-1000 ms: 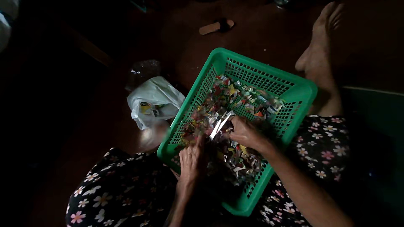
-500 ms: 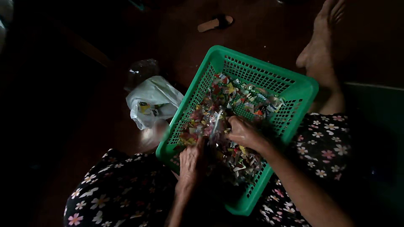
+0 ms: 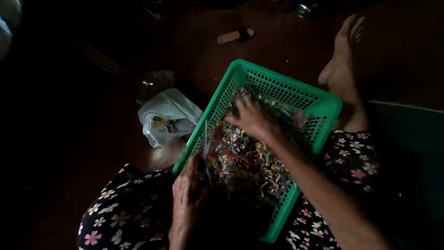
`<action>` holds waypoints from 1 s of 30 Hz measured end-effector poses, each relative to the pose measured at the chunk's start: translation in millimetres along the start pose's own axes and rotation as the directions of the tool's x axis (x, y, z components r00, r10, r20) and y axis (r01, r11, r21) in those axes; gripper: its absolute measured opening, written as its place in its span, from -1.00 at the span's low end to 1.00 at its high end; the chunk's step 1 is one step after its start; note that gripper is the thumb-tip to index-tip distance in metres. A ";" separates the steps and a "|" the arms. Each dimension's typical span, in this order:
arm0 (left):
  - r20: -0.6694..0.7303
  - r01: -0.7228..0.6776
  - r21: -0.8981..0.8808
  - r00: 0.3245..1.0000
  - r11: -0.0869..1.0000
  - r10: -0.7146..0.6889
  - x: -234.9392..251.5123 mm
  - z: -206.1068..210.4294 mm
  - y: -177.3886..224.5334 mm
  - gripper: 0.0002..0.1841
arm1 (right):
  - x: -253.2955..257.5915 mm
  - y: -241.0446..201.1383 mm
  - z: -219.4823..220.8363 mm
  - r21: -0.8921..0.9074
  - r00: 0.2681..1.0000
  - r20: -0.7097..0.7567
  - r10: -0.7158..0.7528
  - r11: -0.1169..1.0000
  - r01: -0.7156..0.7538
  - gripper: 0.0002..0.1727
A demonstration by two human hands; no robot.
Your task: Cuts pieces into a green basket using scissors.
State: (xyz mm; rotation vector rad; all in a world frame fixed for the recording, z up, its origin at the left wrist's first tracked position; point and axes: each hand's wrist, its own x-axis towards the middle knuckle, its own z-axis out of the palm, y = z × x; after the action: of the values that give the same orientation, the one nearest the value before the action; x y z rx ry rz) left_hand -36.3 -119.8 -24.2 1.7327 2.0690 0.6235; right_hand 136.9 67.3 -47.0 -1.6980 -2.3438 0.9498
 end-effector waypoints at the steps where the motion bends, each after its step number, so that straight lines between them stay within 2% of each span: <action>1: -0.015 0.007 -0.004 1.000 1.000 -0.007 1.3 1.4 2.0 -0.58 | -3.4 -13.2 15.3 -0.055 0.995 0.078 -0.064 0.996 0.068 -0.11; 2: -0.016 0.021 -0.004 1.000 1.000 -0.021 1.2 2.8 3.4 -0.60 | -13.5 -26.7 26.4 -0.098 0.973 0.201 -0.115 0.986 0.137 -0.13; 4: 0.021 0.053 0.001 0.998 0.999 -0.053 0.1 3.1 4.7 -0.63 | -43.1 -40.2 35.9 -0.095 0.861 0.454 -0.229 0.948 0.303 -0.36; 5: 0.042 0.074 0.007 0.996 0.997 -0.075 0.0 2.8 6.2 -0.62 | -56.4 -36.7 41.8 -0.098 0.831 0.477 -0.288 0.922 0.376 -0.42; 7: 0.054 0.083 0.025 0.995 0.996 -0.085 0.3 3.9 5.1 -0.61 | -70.5 -21.5 51.0 -0.162 0.854 0.413 -0.316 0.897 0.411 -0.45; 11: 0.050 0.077 0.130 0.995 0.989 -0.084 4.8 8.4 2.2 -0.56 | -66.1 15.7 22.2 -0.161 0.956 0.283 -0.071 0.980 0.121 -0.55; 13: 0.111 0.054 0.160 0.991 0.986 -0.072 7.3 13.6 0.4 -0.49 | -57.2 27.2 7.9 -0.042 0.987 0.157 0.014 0.999 -0.008 -0.61; 15: 0.196 0.023 0.151 0.979 0.988 -0.052 9.7 20.3 3.4 -0.42 | -53.0 20.0 -5.0 0.060 0.985 0.137 0.106 0.991 -0.115 -0.55; 17: 0.257 0.003 0.123 0.966 0.992 -0.035 12.8 28.6 9.8 -0.37 | -53.3 9.8 -7.9 0.102 0.978 0.173 0.119 0.985 -0.138 -0.55; 20: 0.255 -0.046 0.066 0.967 0.997 0.028 16.7 44.8 14.5 -0.31 | -61.2 4.4 2.3 0.222 0.985 0.170 0.009 0.974 -0.047 -0.73; 22: 0.183 -0.070 0.081 0.982 0.994 0.054 16.4 55.1 14.9 -0.44 | -63.9 0.6 6.1 0.234 0.986 0.166 0.013 0.971 -0.053 -0.73; 24: 0.049 -0.102 0.121 0.994 0.987 0.097 13.7 64.3 13.4 -0.66 | -61.6 -6.9 -1.0 0.186 0.965 0.235 0.116 0.969 -0.162 -0.72; 26: -0.042 -0.127 0.140 0.990 0.982 0.134 11.1 70.2 11.0 -0.79 | -58.3 -6.8 -3.2 0.119 0.957 0.238 0.163 0.973 -0.196 -0.74; 28: -0.032 -0.119 0.109 0.992 0.987 0.123 10.1 68.4 10.5 -0.80 | -56.7 -8.0 -5.2 0.043 0.947 0.250 0.202 0.975 -0.219 -0.71; 30: 0.050 -0.094 0.075 0.995 0.993 0.090 8.7 61.2 9.1 -0.78 | -56.7 -7.2 -5.4 0.030 0.949 0.237 0.210 0.974 -0.224 -0.70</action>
State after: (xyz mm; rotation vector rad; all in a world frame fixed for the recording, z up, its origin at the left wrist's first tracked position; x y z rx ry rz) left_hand 2.9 -103.9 -70.3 1.8766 2.0157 0.5302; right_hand 154.6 18.0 -23.3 -1.9494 -2.2690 1.3057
